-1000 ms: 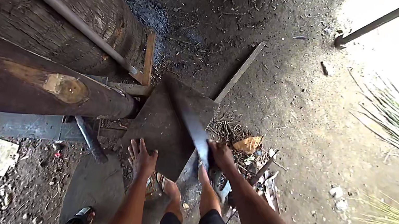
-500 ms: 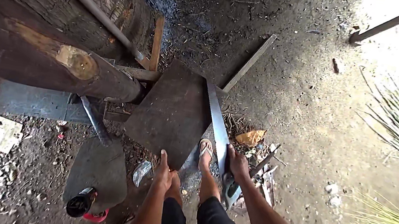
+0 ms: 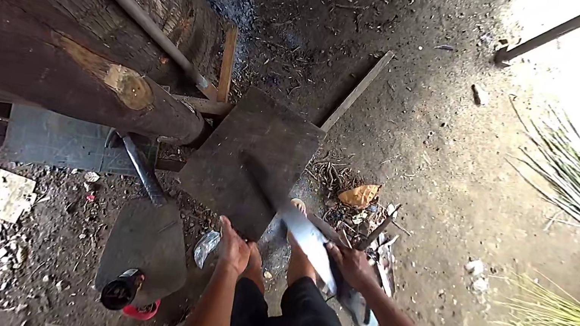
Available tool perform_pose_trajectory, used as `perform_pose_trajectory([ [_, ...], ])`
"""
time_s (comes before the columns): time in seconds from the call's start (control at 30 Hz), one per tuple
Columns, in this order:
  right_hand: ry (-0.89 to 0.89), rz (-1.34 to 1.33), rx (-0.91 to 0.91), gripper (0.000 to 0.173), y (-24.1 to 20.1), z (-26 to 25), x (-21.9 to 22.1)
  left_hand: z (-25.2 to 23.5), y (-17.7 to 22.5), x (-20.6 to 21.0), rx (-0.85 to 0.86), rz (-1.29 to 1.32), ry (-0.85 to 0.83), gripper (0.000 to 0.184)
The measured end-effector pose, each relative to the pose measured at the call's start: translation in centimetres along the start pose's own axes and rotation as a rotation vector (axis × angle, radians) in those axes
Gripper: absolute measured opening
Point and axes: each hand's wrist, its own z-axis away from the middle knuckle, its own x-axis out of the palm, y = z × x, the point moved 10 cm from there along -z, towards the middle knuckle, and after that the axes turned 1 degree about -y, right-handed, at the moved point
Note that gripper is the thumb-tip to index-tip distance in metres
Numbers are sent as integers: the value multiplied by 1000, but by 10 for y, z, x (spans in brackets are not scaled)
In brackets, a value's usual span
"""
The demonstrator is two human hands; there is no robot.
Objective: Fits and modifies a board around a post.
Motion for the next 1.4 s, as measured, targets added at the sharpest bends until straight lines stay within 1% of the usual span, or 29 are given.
perform_pose_trajectory([
  [0.07,-132,113,-25,77,2,9,13,6,4,4,-4,24,-12,87],
  [0.13,-116,60,12,74,14,15,10,7,5,4,-14,19,-11,89],
  [0.2,51,-144,73,68,29,22,-7,7,5,4,-14,-2,4,83],
  [0.23,149,-274,111,65,38,27,-17,7,6,4,-1,0,14,75],
  [0.3,307,-555,186,68,63,35,-27,11,9,4,41,32,20,55],
  [0.37,394,-760,232,68,80,44,-35,16,13,6,62,62,3,48],
  [0.43,442,-814,288,69,92,52,-47,19,19,13,54,84,-39,44],
  [0.53,436,-709,336,71,110,54,-63,18,32,28,49,73,-109,41],
  [0.63,425,-604,346,72,125,45,-73,23,49,48,51,46,-151,38],
  [0.77,435,-544,360,74,140,33,-84,44,62,75,136,126,-170,31],
  [0.87,420,-522,395,76,147,26,-97,79,66,86,200,121,-190,39],
  [0.97,395,-499,399,77,151,14,-112,139,69,72,201,106,-169,49],
  [1.03,373,-469,399,77,157,7,-121,183,70,56,181,89,-119,50],
  [1.17,364,-413,404,78,160,-6,-144,249,58,33,109,70,-95,31],
  [1.23,356,-419,415,78,159,-10,-150,268,44,26,42,36,-14,20],
  [1.27,352,-417,420,78,160,-12,-151,273,38,23,23,9,30,17],
  [1.4,342,-406,419,77,162,-19,-155,268,26,23,-27,-9,111,20],
])
